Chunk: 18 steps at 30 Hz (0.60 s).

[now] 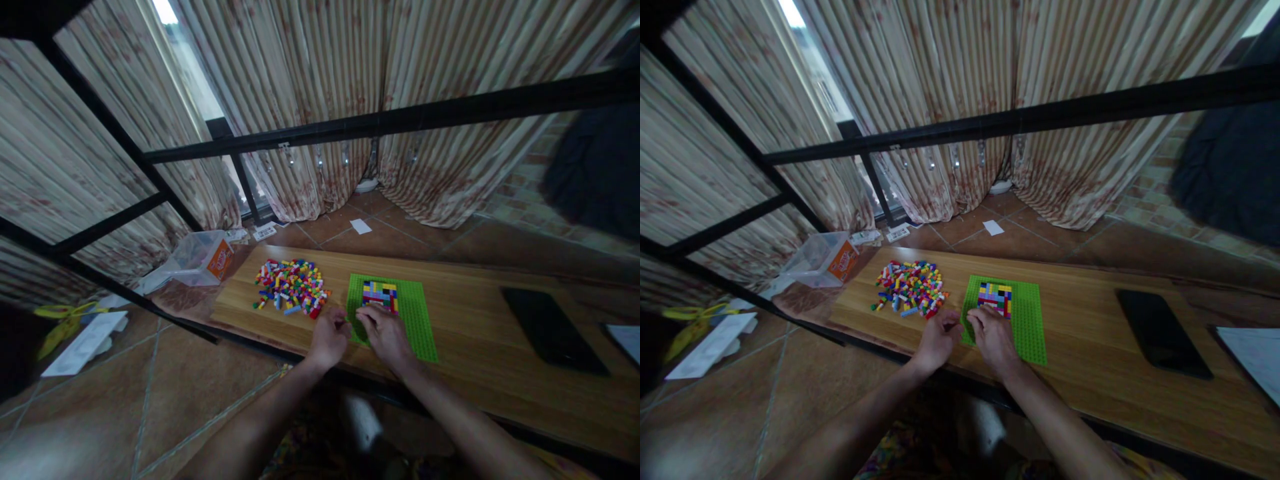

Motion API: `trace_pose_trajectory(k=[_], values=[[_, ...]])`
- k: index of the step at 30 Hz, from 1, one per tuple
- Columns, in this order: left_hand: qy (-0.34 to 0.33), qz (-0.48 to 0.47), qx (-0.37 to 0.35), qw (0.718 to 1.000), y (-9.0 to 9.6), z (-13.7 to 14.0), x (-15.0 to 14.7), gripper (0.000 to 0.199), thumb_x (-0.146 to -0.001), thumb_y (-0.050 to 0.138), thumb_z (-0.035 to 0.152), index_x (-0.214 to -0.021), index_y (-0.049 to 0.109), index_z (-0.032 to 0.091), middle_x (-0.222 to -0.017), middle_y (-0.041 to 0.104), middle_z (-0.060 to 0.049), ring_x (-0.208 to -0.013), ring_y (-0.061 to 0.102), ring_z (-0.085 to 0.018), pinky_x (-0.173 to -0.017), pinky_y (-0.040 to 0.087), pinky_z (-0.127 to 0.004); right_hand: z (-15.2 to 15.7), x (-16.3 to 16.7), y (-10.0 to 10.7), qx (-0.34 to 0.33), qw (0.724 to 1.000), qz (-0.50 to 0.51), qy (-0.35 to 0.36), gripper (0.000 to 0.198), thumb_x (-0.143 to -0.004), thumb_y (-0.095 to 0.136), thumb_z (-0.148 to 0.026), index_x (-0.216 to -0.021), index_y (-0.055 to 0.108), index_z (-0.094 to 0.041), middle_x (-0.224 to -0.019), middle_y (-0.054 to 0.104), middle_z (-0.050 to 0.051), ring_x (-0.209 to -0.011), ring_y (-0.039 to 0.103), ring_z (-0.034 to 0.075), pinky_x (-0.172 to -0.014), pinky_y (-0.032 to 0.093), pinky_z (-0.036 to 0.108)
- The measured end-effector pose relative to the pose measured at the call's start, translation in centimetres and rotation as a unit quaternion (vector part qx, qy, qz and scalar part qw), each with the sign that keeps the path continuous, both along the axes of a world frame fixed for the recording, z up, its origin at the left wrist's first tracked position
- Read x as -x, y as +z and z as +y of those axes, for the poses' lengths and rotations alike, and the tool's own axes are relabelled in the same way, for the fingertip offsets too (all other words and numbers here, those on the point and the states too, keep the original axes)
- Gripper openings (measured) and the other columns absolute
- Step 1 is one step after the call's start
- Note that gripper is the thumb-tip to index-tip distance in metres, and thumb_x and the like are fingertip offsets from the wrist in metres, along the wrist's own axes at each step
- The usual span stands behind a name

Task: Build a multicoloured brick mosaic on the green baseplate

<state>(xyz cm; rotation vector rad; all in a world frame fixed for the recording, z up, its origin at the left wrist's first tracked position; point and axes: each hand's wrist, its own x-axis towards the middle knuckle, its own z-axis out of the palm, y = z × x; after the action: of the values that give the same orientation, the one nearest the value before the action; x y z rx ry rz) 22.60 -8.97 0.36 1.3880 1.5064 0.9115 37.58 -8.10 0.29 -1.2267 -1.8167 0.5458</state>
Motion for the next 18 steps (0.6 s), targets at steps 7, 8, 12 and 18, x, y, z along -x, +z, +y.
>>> trace_pose_trajectory(k=[7,8,12,18], values=[[-0.091,0.050,0.000,0.995,-1.1,1.4,-0.3,0.048,-0.080,0.053,0.015,-0.128,0.052,0.018,-0.081,0.068,0.000,-0.076,0.064,-0.015,-0.073,0.052,-0.027,2.6,-2.3,-0.7,-0.083,0.989,-0.114,-0.055,0.026,-0.092,0.050,-0.032,-0.091,0.074,-0.023,-0.097,0.064,0.009,-0.095,0.053,0.026,-0.084,0.045,0.040],[-0.106,0.061,0.000,0.992,-0.9,1.5,-0.3,0.051,-0.080,0.053,0.015,-0.130,0.050,0.018,-0.080,0.068,0.000,-0.076,0.064,-0.015,-0.073,0.052,-0.027,2.7,-2.2,-0.8,-0.087,0.987,-0.122,-0.051,0.025,-0.092,0.050,-0.031,-0.091,0.075,-0.024,-0.098,0.063,0.008,-0.096,0.052,0.026,-0.084,0.044,0.040],[-0.163,0.080,0.003,0.983,-0.2,1.9,-0.6,0.058,-0.079,0.050,0.013,-0.136,0.046,0.019,-0.076,0.067,0.002,-0.071,0.062,-0.015,-0.067,0.050,-0.025,2.9,-1.3,-1.2,-0.088,0.985,-0.145,-0.043,0.024,-0.092,0.051,-0.030,-0.089,0.074,-0.027,-0.100,0.063,0.007,-0.097,0.051,0.025,-0.086,0.042,0.041],[-0.179,0.084,0.009,0.980,-0.3,2.3,-0.5,0.057,-0.077,0.051,0.014,-0.134,0.048,0.021,-0.076,0.068,0.001,-0.071,0.063,-0.015,-0.068,0.050,-0.025,2.9,-1.0,-1.8,-0.085,0.985,-0.131,-0.069,0.024,-0.091,0.052,-0.030,-0.088,0.074,-0.026,-0.105,0.063,0.007,-0.101,0.051,0.026,-0.087,0.040,0.043]])
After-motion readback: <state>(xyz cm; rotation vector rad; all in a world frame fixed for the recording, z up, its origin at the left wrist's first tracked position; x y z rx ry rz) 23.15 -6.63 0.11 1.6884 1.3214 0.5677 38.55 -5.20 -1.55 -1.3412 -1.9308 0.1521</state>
